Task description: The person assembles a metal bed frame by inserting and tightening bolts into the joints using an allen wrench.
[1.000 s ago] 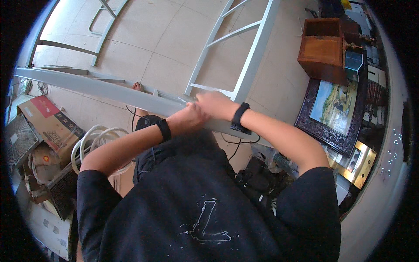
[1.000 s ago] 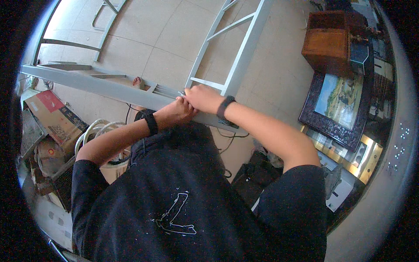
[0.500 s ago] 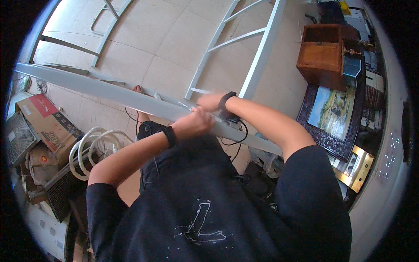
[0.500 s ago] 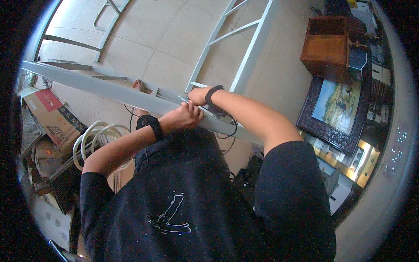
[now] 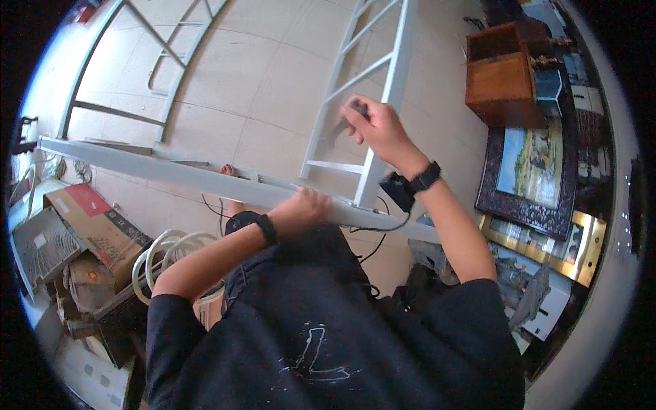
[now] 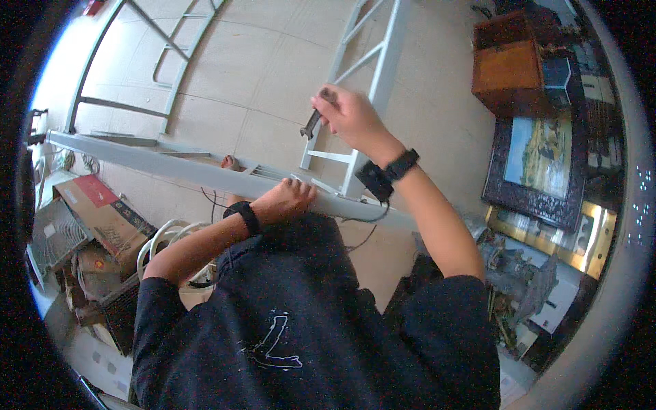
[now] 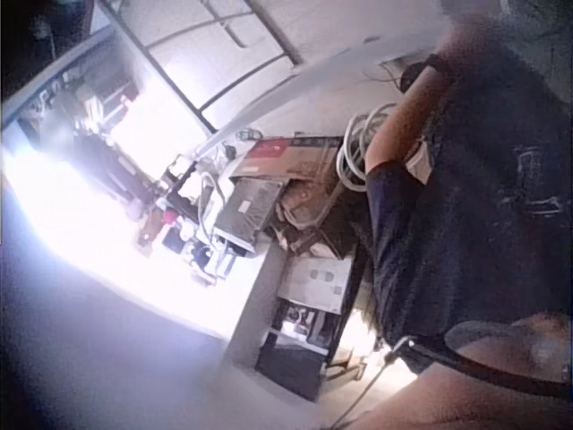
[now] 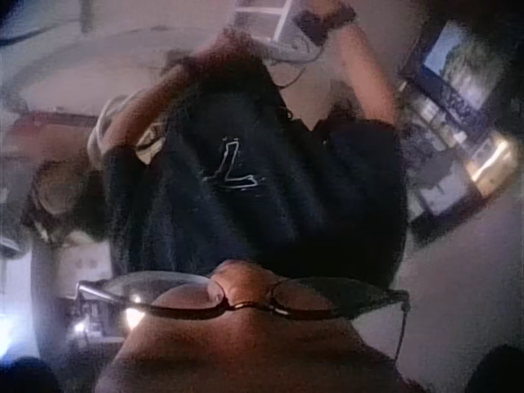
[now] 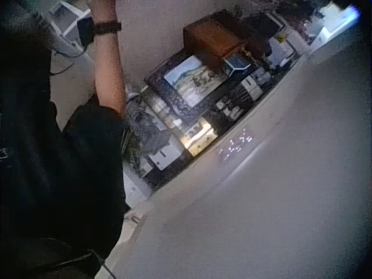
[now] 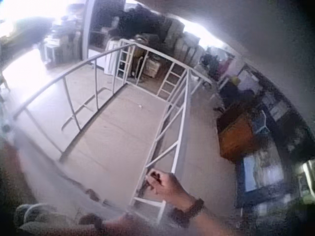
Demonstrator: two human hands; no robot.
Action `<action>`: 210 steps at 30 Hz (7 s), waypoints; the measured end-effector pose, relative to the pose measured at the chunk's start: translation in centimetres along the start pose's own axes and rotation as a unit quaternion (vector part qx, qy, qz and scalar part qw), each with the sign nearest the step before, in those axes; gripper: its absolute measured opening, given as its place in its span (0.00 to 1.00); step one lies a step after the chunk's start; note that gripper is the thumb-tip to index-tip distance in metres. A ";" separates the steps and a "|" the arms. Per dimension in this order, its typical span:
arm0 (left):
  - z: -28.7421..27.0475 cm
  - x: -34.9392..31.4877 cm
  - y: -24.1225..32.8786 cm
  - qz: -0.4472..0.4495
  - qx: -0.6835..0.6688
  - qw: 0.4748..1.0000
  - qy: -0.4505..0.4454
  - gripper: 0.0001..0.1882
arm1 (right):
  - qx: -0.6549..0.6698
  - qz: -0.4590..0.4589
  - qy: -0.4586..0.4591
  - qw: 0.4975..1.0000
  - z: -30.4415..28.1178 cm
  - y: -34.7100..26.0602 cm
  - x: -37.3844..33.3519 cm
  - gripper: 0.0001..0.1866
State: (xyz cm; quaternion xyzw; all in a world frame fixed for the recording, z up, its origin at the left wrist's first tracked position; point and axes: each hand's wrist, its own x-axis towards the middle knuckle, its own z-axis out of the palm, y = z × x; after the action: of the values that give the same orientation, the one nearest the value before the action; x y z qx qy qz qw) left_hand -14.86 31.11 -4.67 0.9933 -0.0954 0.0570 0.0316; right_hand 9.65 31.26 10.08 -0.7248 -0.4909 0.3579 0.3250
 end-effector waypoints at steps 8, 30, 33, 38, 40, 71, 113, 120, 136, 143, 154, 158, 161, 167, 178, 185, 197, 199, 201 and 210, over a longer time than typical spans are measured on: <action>-0.2 0.7 -0.2 0.012 -0.037 0.999 0.016 0.16 | 0.080 0.098 0.081 0.989 -1.3 5.5 -17.5 0.11; 0.5 0.4 -0.2 0.007 -0.051 0.998 -0.038 0.22 | -0.343 0.030 -0.150 0.927 2.1 4.1 -18.2 0.06; -0.2 0.7 -0.3 0.011 -0.046 0.999 -0.022 0.19 | -0.419 0.020 -0.124 0.899 4.5 4.2 -19.5 0.06; 0.4 0.5 -0.3 0.007 -0.048 0.999 -0.010 0.18 | -0.489 0.028 -0.167 0.856 7.4 2.1 -17.1 0.07; 0.4 0.5 -0.3 0.007 -0.052 0.999 -0.010 0.17 | -0.463 0.045 -0.209 0.860 5.8 1.1 -14.1 0.07; 0.8 0.4 0.0 -0.006 -0.005 0.999 0.050 0.13 | -0.431 0.044 -0.380 0.818 4.9 1.4 -9.0 0.06; 1.6 0.6 0.2 0.017 -0.013 0.998 0.053 0.12 | 0.038 0.175 -0.042 0.983 12.8 7.3 -7.2 0.23; 1.6 0.2 0.5 -0.006 -0.014 0.996 0.089 0.13 | 0.011 0.217 -0.092 0.972 13.5 9.3 -5.3 0.26; 1.7 0.5 0.5 -0.042 -0.042 0.994 0.096 0.11 | 0.185 0.336 -0.240 0.892 14.3 10.8 -1.1 0.20; 1.9 0.6 1.1 -0.049 -0.056 0.992 0.104 0.10 | 0.287 0.394 -0.275 0.829 12.6 9.0 0.7 0.24; 0.2 0.7 0.3 -0.016 -0.076 0.996 0.036 0.14 | 0.427 0.171 -0.051 0.886 4.4 6.3 -9.3 0.24; -0.2 0.3 0.1 -0.010 -0.083 0.996 0.017 0.16 | 0.462 0.125 -0.005 0.878 3.9 8.6 -12.5 0.25; -0.5 0.2 -0.4 -0.009 -0.079 0.997 0.016 0.16 | 0.495 0.081 0.008 0.865 4.1 8.9 -13.8 0.24; -0.5 0.5 -0.6 -0.004 -0.085 0.996 -0.001 0.17 | 0.511 0.026 -0.047 0.858 4.9 9.7 -13.2 0.23; -0.1 0.0 -0.1 -0.058 -0.170 0.984 0.011 0.16 | 0.419 0.027 -0.185 0.889 4.6 9.5 -12.2 0.24; 0.4 0.5 1.0 -0.098 -0.180 0.977 0.065 0.10 | 0.206 -0.071 -0.189 0.958 7.9 7.5 -13.7 0.22; 0.8 0.3 0.7 -0.079 -0.153 0.983 0.068 0.13 | 0.391 0.044 -0.146 0.908 3.2 10.5 -15.8 0.24; 1.3 0.4 0.6 -0.069 -0.161 0.981 0.087 0.12 | 0.417 0.046 -0.126 0.899 3.4 10.5 -15.6 0.24; 1.6 0.5 0.5 -0.067 -0.163 0.980 0.092 0.10 | 0.436 0.038 -0.099 0.894 3.9 10.6 -15.6 0.24; 0.8 0.3 0.4 -0.064 -0.129 0.987 0.071 0.11 | 0.461 0.041 -0.002 0.887 5.6 10.3 -15.9 0.22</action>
State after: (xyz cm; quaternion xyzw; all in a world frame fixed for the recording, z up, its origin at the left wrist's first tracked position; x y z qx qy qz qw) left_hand -14.53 30.56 -5.43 0.9783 -0.0356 0.1124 0.1701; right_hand 5.74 13.72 1.83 -0.5120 -0.2416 0.5585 0.6062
